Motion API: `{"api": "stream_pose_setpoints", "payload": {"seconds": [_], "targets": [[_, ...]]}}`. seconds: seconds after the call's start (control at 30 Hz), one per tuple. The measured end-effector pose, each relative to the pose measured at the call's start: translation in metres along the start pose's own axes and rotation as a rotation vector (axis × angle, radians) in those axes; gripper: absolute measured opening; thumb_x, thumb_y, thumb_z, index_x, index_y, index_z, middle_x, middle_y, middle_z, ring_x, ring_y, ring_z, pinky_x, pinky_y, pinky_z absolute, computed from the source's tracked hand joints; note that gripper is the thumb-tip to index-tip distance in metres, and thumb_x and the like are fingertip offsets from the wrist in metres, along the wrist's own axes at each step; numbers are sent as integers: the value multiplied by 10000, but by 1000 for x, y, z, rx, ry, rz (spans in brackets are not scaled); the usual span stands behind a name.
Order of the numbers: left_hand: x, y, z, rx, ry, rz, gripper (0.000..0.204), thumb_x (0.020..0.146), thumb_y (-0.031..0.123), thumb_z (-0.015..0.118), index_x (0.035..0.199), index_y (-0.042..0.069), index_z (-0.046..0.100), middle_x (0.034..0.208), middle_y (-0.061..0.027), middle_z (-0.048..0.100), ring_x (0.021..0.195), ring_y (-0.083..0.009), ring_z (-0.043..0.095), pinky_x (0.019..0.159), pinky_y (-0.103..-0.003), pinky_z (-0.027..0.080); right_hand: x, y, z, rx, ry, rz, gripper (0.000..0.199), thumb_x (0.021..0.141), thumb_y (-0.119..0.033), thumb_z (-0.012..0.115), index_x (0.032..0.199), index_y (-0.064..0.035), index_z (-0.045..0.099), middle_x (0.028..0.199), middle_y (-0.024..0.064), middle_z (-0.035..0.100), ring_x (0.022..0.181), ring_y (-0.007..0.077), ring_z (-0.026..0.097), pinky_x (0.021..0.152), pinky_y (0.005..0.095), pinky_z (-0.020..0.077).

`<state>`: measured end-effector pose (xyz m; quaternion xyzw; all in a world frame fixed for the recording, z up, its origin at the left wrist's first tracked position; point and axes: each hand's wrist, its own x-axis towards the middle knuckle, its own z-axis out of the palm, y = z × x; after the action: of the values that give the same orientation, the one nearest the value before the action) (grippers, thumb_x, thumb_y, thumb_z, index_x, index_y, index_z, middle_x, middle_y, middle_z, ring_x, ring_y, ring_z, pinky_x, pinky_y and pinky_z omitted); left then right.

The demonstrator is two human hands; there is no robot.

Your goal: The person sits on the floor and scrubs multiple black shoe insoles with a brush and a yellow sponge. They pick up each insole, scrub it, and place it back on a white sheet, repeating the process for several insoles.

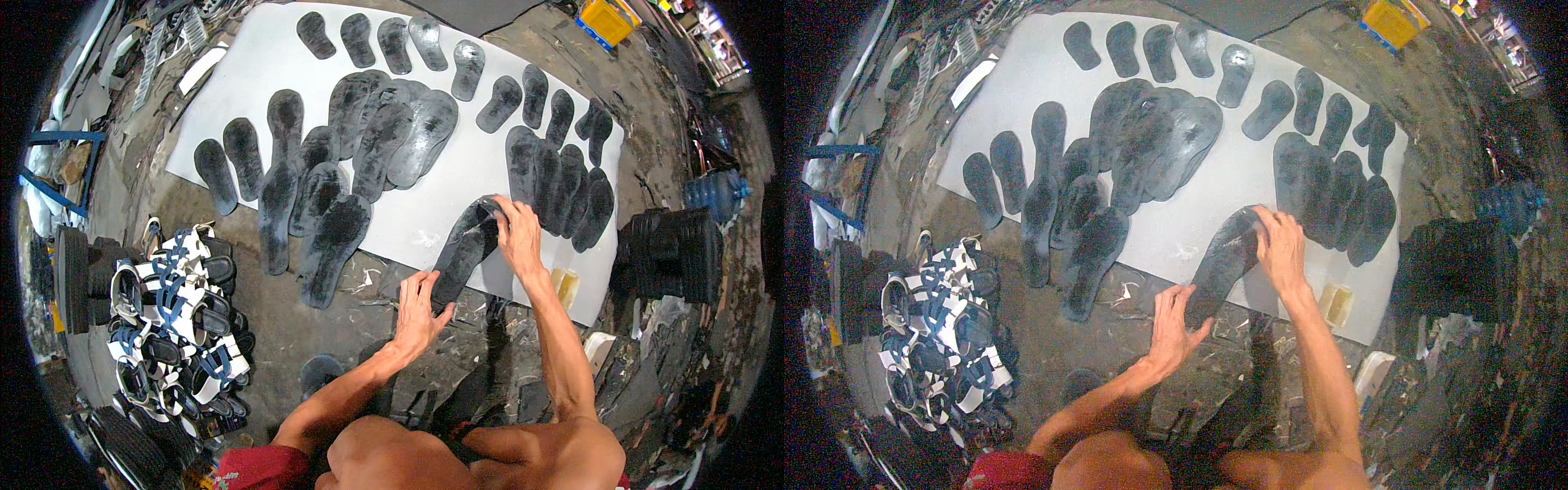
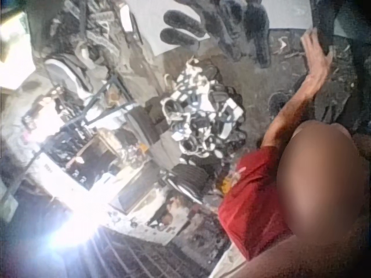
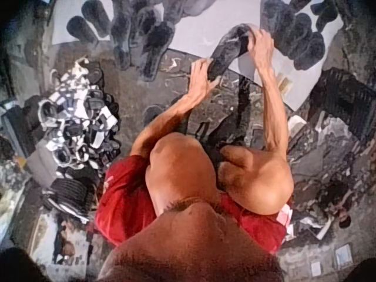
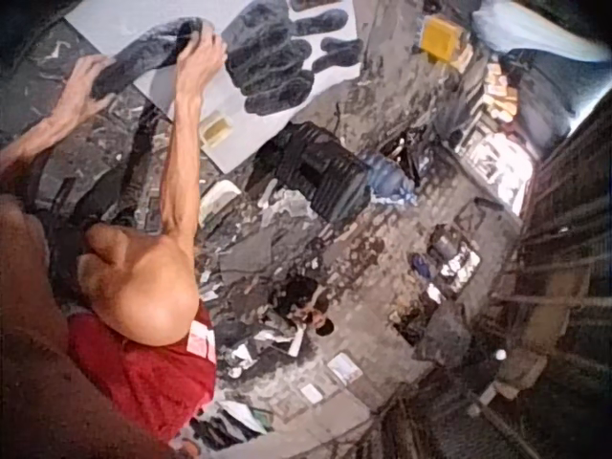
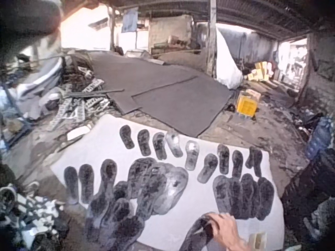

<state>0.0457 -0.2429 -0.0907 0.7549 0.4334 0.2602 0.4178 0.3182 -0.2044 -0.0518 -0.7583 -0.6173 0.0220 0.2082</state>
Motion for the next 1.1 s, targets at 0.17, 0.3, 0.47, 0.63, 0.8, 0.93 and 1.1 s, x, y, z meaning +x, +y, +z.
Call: {"api": "stream_pose_setpoints", "payload": {"seconds": [0.17, 0.3, 0.47, 0.63, 0.8, 0.93, 1.1], "targets": [[-18, -21, -26, -16, 205, -14, 512, 863, -26, 753, 1367, 20, 672, 1311, -188, 659, 1200, -388, 637, 1061, -468, 536, -76, -74, 20, 85, -167, -127, 501, 909, -25, 694, 1403, -106, 709, 1084, 185, 693, 1029, 408, 678, 918, 514, 554], [-7, -32, -39, -131, 335, -247, 501, 861, -90, 625, 1347, 24, 676, 1275, -170, 675, 1045, -306, 669, 946, -418, 564, -138, -116, -4, 252, -290, -99, 425, 945, -69, 740, 1368, -91, 755, 1185, 174, 759, 1094, 378, 703, 987, 515, 550], [2, -17, -18, 1, 122, -20, 785, 834, 172, 910, 1520, 11, 564, 1359, -213, 621, 1314, -403, 574, 1129, -519, 494, -85, -108, -70, 597, 95, 420, 319, 1159, -204, 641, 1382, 14, 711, 1195, 106, 790, 1144, 188, 705, 1019, 353, 555], [7, 3, 10, 40, 35, -68, 961, 813, 183, 922, 1627, 5, 443, 1405, -248, 539, 1342, -459, 490, 1171, -560, 445, -72, -84, -94, 620, 119, 593, 335, 1162, -210, 626, 1409, 11, 676, 1183, 101, 761, 1089, 197, 689, 1011, 359, 546], [6, 0, -10, 117, 82, 17, 933, 790, 147, 907, 1613, 29, 484, 1405, -241, 562, 1324, -448, 521, 1156, -554, 460, -95, -62, -71, 582, 144, 528, 341, 1161, -217, 629, 1408, 14, 672, 1216, 107, 752, 1126, 198, 671, 1042, 374, 523], [-19, -44, -70, 278, 210, 231, 836, 774, 123, 905, 1535, 35, 569, 1408, -217, 608, 1290, -424, 580, 1116, -547, 490, -99, -62, -59, 619, 119, 530, 344, 1161, -221, 630, 1407, 15, 676, 1208, 109, 754, 1122, 191, 674, 1022, 363, 530], [-53, -108, -174, 510, 441, 351, 831, 777, 98, 909, 1529, 41, 560, 1430, -187, 614, 1296, -389, 593, 1100, -532, 481, -94, -66, -59, 663, 109, 534, 355, 1166, -243, 632, 1411, 10, 682, 1201, 107, 752, 1107, 175, 674, 998, 348, 536]]}}
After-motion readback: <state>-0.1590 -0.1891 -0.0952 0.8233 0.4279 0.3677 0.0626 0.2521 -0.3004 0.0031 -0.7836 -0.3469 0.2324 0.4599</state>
